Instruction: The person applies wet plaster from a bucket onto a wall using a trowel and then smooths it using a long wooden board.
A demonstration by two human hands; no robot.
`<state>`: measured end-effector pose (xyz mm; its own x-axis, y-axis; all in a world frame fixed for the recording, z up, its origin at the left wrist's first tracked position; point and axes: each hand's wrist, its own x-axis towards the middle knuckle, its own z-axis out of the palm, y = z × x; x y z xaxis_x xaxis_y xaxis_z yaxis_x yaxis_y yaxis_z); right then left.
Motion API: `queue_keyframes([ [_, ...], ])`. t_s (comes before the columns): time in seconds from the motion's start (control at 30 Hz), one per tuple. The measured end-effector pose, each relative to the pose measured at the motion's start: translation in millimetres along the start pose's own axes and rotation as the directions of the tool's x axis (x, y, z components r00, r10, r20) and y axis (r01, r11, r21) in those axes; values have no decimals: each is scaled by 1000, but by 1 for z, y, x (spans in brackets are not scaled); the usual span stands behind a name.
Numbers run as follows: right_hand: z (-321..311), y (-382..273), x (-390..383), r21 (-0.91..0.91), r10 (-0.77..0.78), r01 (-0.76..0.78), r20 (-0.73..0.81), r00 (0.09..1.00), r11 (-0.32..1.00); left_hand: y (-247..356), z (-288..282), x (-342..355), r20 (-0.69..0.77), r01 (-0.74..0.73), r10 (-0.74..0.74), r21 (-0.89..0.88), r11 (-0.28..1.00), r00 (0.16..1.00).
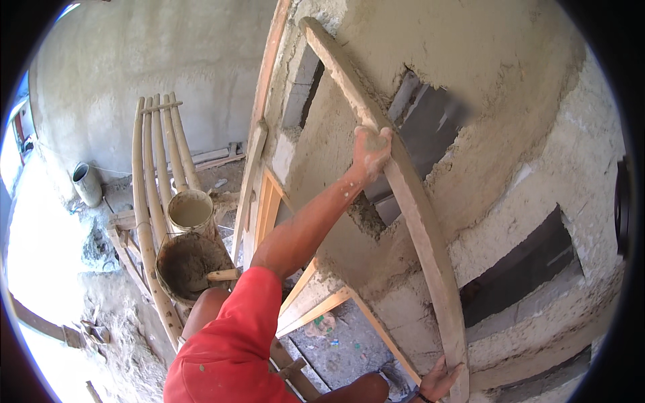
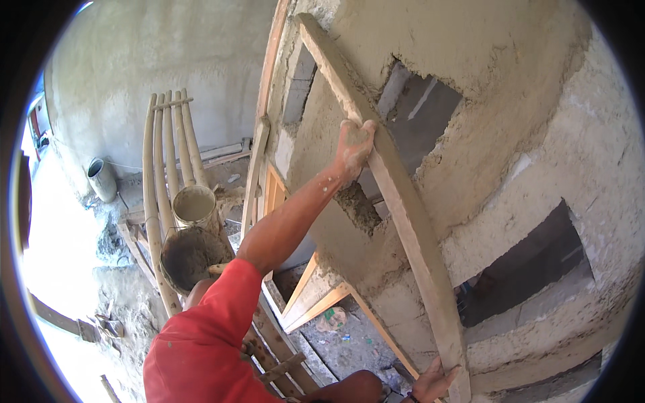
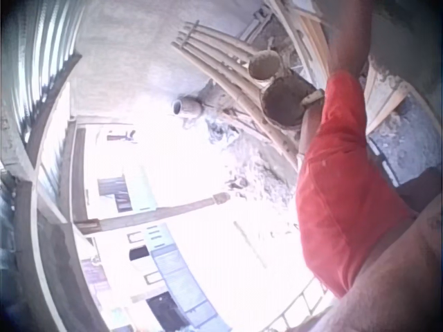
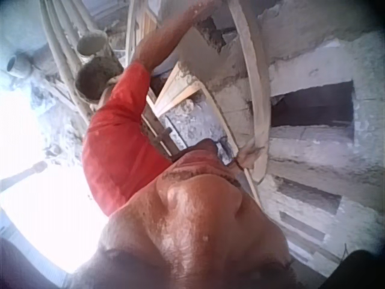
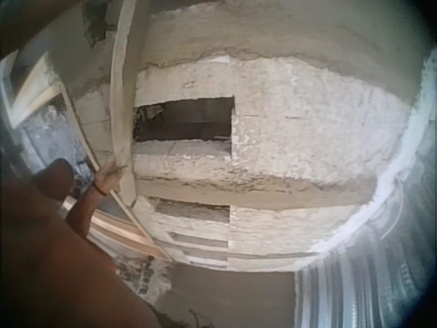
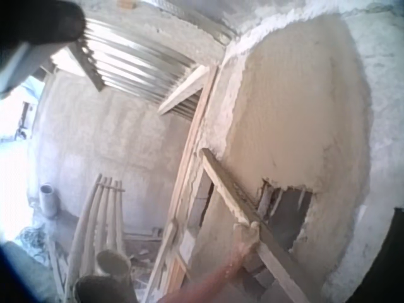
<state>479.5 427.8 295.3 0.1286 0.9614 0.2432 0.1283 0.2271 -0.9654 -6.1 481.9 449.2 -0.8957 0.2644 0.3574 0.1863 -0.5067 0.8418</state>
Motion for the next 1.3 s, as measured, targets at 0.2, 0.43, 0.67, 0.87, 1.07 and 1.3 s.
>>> queue_keyframes([
  [0.2,-5,-7,42,899,115,-145,106,988,413,86,35,43,190,54,-21,-171,984,982],
  [0.43,30,-43,36,905,69,-237,227,971,354,99,26,122,340,-534,503,-2,845,795],
  [0.67,-57,36,34,855,40,-196,202,979,481,40,-27,-23,62,37,-24,-225,974,998],
  [0.87,-100,90,30,700,120,-92,8,993,709,-94,-91,-129,-61,380,-400,-209,901,915],
  [1.07,-131,119,41,576,178,-107,-69,982,811,-155,-107,-188,-103,521,-526,-79,850,844],
  [1.3,-200,184,45,-722,-265,183,0,964,667,-149,-74,-214,-28,545,-546,-50,837,837],
])
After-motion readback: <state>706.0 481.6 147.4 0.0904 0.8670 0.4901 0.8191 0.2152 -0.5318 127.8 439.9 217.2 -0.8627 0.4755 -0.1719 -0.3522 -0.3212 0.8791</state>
